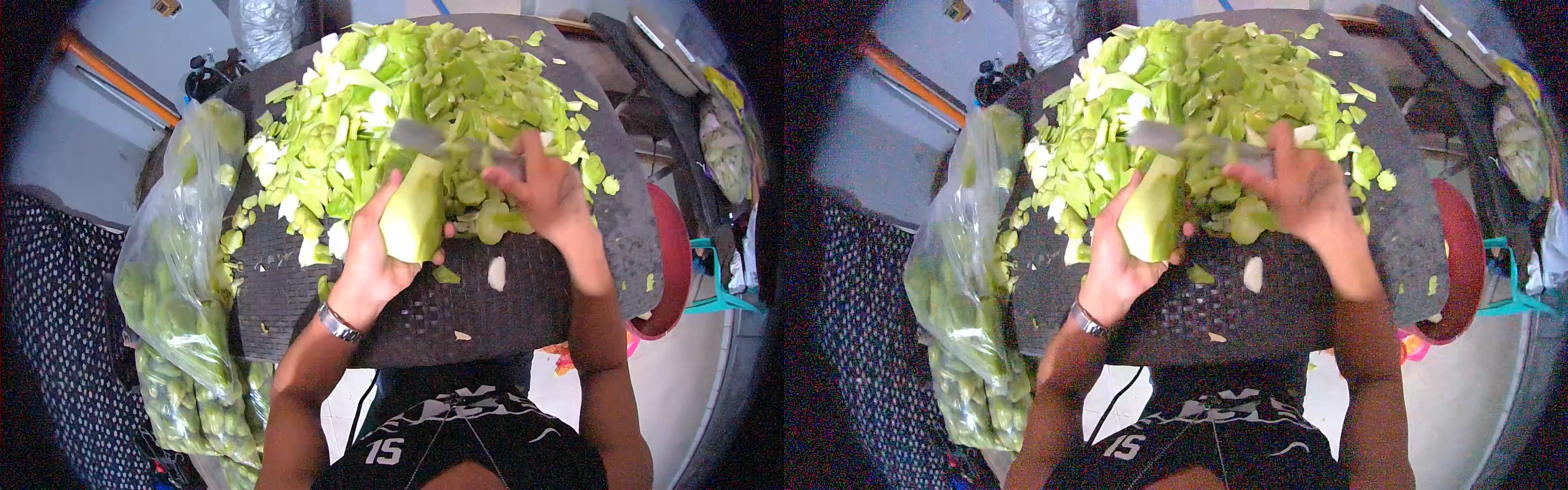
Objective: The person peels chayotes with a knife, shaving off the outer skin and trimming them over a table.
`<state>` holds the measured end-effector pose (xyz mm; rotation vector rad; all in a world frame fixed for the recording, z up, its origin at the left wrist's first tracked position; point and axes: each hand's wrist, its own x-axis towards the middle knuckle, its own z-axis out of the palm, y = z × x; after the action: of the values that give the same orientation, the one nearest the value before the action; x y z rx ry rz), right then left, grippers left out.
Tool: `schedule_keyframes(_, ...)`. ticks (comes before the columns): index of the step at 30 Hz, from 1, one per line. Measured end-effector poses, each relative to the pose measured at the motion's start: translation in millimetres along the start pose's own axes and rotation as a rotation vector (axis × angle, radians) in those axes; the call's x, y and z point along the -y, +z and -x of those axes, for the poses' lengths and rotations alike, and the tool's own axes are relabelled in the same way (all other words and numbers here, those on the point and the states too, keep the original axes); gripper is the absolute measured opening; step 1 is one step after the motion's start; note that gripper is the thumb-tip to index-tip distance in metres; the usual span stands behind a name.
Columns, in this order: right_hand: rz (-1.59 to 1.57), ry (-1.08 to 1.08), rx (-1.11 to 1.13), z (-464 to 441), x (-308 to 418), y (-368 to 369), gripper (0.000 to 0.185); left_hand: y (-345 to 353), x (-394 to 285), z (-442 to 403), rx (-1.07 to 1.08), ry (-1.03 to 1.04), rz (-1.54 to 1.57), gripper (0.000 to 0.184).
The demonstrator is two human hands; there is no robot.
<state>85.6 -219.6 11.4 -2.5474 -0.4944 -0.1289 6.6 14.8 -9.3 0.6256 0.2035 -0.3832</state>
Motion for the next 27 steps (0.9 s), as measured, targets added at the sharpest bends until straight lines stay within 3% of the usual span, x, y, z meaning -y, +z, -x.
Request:
schedule_keyframes(2, 0.015, 0.015, -0.09, -4.6, -23.9, 1.0, 0.057, 8.9, -2.8, 2.4, -0.039, 0.011, -0.002, 0.052)
schedule_keyframes(6, -0.739, 0.412, 0.402, 0.8, 1.5, -13.7, 0.048, 10.3, -4.4, -3.1, -0.152, 0.152, 0.013, 0.05)
schedule_keyframes(7, -0.819, 0.401, 0.446, 5.1, 8.9, -12.4, 0.048, 9.4, -3.9, -5.5, -0.194, 0.206, 0.008, 0.049)
schedule_keyframes(10, -0.55, -0.014, 0.211, 19.1, 22.9, 19.9, 0.055, 9.7, -4.6, -5.1, -0.287, 0.28, -0.097, 0.047)
schedule_keyframes(13, -0.306, -0.117, 0.244, 30.2, 44.1, 16.4, 0.057, -1.0, 0.2, -6.8, -0.277, 0.242, -0.063, 0.051)
schedule_keyframes(16, -0.16, -0.302, 0.104, 34.9, 44.3, 22.4, 0.063, -4.8, 7.5, -5.7, -0.175, 0.209, -0.111, 0.051)
schedule_keyframes(27, 0.082, -0.207, -0.135, 12.8, 11.5, -0.9, 0.077, -5.1, -5.5, 0.6, -0.037, 0.109, -0.004, 0.046)
